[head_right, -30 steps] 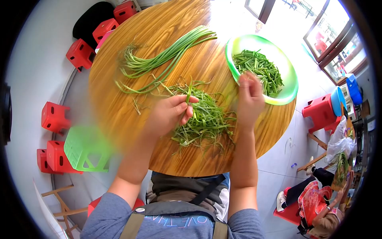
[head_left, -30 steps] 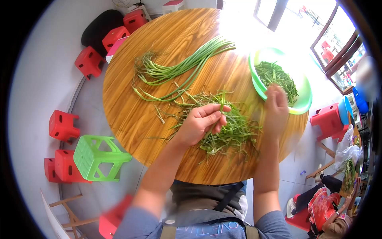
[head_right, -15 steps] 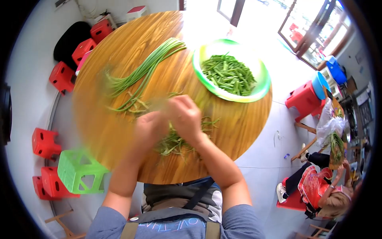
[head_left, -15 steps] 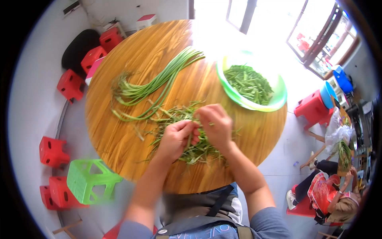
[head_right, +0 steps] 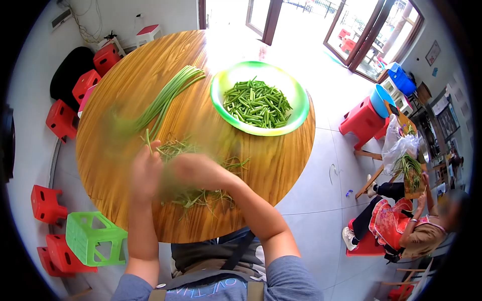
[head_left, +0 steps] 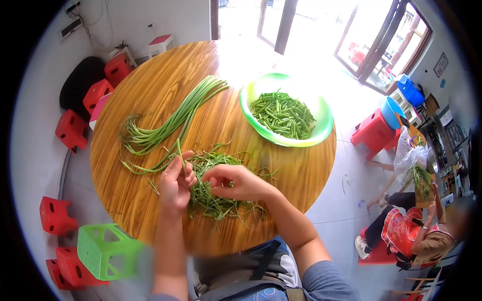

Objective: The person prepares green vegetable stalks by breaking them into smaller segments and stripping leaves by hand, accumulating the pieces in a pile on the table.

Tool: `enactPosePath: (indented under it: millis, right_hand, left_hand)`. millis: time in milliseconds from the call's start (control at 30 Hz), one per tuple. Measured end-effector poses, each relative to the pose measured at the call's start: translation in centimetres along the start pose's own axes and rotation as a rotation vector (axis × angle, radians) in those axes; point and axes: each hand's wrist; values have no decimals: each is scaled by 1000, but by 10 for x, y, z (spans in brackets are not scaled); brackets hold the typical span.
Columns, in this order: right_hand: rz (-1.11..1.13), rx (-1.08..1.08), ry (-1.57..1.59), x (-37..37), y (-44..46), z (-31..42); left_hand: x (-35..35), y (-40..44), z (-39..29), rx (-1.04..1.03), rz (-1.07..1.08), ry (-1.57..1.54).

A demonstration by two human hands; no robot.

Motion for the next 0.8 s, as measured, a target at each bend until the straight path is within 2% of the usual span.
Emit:
enactPosePath:
  millis: [33, 100, 167, 300, 333, 367, 433, 500, 567, 667, 800]
  right_hand:
    - [50, 75, -169, -3, 1, -3]
    - [139, 220, -268, -7, 2, -14]
    - [125, 119, -301, -3, 1, -9]
    - [-23, -81, -254, 1, 5, 16]
    - [-178, -49, -142, -3, 5, 11]
    - [-344, 36, 110, -9, 6, -11]
    - [-440, -21, 353, -8, 8, -10]
    - [-329, -168, 396, -4, 7, 0]
    - [-359, -309, 561, -4, 9, -6]
    - [-378, -283, 848, -4, 10, -4]
    - [-353, -287, 738, -1, 10, -6]
  left_hand:
    - [-1, 0, -1, 15, 25, 19]
    - [-9, -2, -2, -35, -62, 108]
    - [-9, -3, -1, -88, -99, 194]
    - [-13, -9, -2, -81, 25, 310]
    - [-14, -11, -1, -84, 63, 382]
    - [-17, -13, -1, -33, 98, 399]
    - [-26, -19, 0, 85, 153, 404]
    - [-32, -21, 6, 167, 202, 375]
    - [-26, -17, 16, 199, 256, 345]
    - [-40, -23, 12, 110, 228, 480]
    - [-22, -15, 17, 177, 233, 365]
Point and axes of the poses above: each hand's wrist, its own y-axis towards the middle knuckle, its own x-axis out of the back of the hand, z = x × y, and after that the axes turned 1 degree about -x, right-handed
